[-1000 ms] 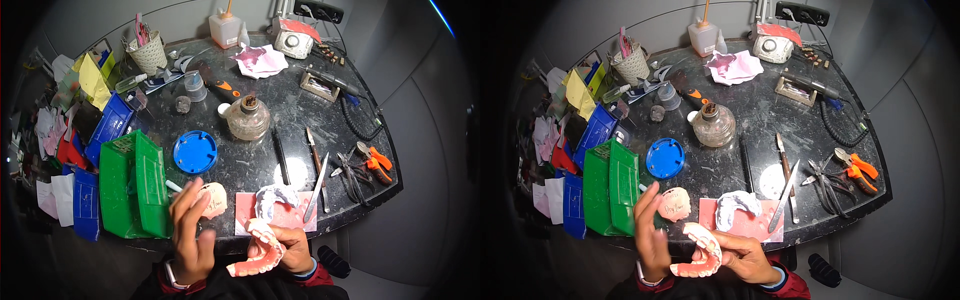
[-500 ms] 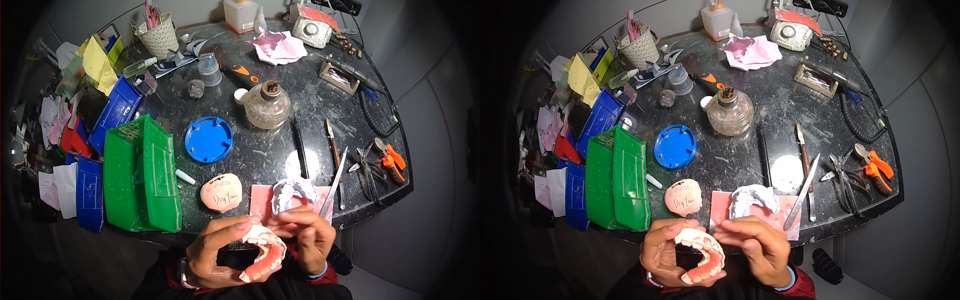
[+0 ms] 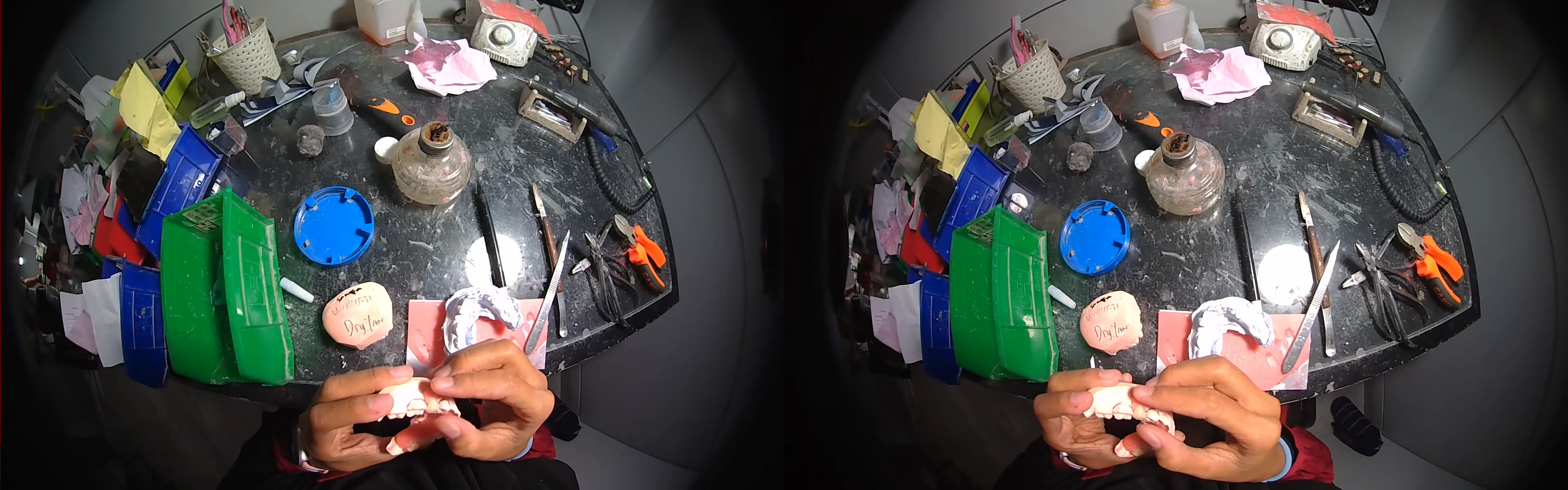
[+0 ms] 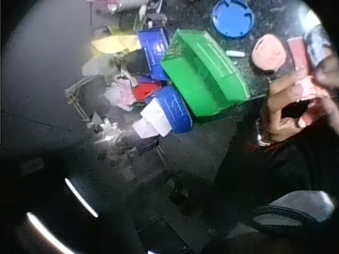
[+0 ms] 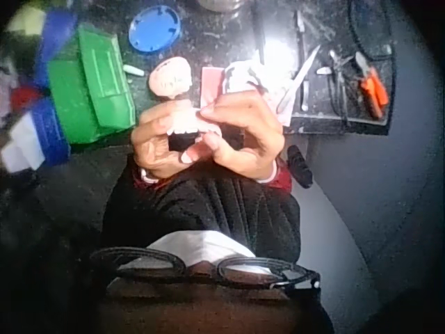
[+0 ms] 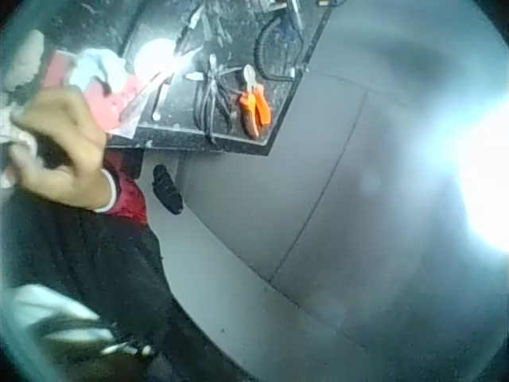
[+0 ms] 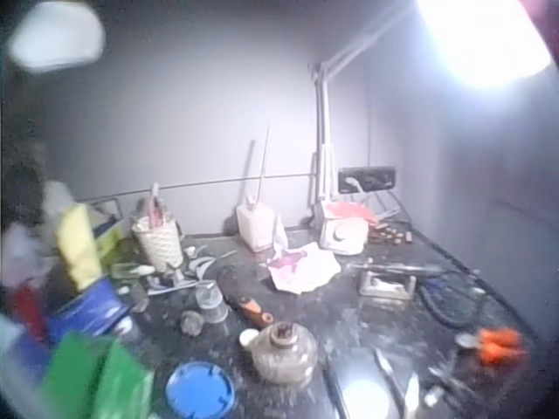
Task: The person places a set of upper dentures onto a plaster dental model, turning the model over to check the fit and alignment of the teeth against the base.
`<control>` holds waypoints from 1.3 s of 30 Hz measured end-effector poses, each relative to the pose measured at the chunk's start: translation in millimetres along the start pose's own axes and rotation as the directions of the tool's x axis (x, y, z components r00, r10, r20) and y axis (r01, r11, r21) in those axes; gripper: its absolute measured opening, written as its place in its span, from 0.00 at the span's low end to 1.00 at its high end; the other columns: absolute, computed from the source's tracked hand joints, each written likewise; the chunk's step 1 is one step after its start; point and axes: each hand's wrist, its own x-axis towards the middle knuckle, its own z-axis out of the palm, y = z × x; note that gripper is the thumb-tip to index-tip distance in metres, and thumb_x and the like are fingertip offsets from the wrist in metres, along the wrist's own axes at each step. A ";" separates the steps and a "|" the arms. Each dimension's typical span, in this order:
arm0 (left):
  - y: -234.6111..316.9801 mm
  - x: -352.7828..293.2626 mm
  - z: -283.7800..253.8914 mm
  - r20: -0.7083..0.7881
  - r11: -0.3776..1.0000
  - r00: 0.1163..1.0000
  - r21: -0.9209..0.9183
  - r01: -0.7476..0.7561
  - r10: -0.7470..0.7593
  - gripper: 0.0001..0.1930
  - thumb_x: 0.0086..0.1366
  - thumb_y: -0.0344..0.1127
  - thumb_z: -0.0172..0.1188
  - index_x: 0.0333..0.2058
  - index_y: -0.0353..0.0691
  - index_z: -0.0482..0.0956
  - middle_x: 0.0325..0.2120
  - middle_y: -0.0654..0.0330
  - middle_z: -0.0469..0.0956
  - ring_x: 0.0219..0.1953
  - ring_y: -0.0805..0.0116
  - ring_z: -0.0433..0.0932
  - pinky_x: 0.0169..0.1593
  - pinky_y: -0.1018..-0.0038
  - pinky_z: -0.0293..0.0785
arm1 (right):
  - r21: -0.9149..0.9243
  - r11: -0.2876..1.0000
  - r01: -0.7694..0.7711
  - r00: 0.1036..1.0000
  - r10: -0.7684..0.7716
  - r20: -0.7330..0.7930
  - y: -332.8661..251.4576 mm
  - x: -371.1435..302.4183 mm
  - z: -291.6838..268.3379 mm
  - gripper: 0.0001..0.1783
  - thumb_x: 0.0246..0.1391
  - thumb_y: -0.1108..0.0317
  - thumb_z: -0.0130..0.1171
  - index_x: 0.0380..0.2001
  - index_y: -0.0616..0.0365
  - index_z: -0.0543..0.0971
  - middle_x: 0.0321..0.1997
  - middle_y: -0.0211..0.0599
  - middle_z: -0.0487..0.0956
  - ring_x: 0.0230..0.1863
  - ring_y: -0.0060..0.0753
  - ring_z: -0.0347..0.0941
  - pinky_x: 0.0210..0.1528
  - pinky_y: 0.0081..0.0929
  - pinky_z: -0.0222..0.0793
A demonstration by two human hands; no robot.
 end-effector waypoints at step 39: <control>-4.7 -4.6 15.6 -0.235 0.996 0.970 -0.042 -0.078 0.066 0.27 0.46 0.23 0.67 0.42 0.37 0.59 0.39 0.46 0.69 0.37 0.58 0.78 0.37 0.73 0.81 | -0.111 0.993 0.026 1.000 -0.028 -0.010 -5.2 0.0 10.6 0.15 0.32 0.73 0.66 0.29 0.68 0.77 0.27 0.43 0.73 0.28 0.31 0.73 0.30 0.22 0.72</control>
